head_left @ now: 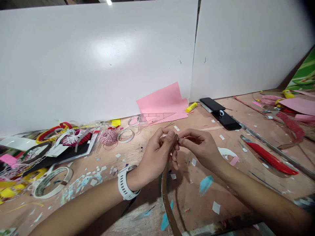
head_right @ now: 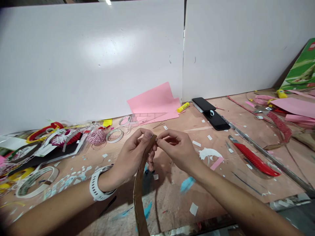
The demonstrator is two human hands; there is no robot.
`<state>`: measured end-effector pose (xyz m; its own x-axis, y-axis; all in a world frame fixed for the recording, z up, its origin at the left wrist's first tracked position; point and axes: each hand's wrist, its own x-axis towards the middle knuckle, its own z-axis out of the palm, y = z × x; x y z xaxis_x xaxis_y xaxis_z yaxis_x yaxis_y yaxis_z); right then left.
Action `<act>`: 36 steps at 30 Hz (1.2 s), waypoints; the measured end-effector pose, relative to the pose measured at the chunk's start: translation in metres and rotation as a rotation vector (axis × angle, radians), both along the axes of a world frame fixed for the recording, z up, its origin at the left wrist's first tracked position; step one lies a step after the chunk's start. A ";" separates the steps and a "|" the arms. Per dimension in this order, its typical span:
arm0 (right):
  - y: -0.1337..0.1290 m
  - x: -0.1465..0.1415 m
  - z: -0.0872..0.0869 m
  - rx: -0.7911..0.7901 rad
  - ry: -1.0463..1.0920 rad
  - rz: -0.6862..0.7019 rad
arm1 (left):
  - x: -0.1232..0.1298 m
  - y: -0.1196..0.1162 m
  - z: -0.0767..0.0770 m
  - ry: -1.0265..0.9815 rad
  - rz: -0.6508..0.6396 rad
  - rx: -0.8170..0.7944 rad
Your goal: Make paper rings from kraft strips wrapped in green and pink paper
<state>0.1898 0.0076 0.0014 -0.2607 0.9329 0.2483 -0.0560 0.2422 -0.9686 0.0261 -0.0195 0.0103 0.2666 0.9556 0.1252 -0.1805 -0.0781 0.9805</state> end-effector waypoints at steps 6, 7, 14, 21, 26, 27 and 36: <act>0.002 0.002 0.002 -0.087 0.079 0.084 | -0.001 0.001 0.000 0.007 -0.004 -0.015; 0.002 0.003 0.002 -0.093 0.072 0.080 | -0.001 0.001 0.000 0.007 -0.006 -0.016; 0.003 0.007 -0.001 -0.043 -0.062 0.008 | -0.001 0.001 -0.002 0.002 -0.007 -0.028; 0.005 0.007 -0.003 -0.077 -0.090 0.026 | -0.003 0.000 -0.003 0.051 0.000 -0.047; 0.005 0.007 -0.004 -0.080 -0.091 0.019 | -0.002 0.000 -0.002 0.055 -0.006 -0.054; 0.005 0.007 -0.003 -0.081 -0.092 0.023 | -0.002 0.000 -0.002 0.055 -0.006 -0.054; 0.004 0.007 -0.002 -0.053 -0.085 0.040 | -0.002 0.000 -0.003 0.061 -0.011 -0.053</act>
<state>0.1970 0.0112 -0.0010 -0.3162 0.9326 0.1740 0.0179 0.1893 -0.9818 0.0240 -0.0195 0.0076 0.2828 0.9574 0.0580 -0.1209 -0.0245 0.9924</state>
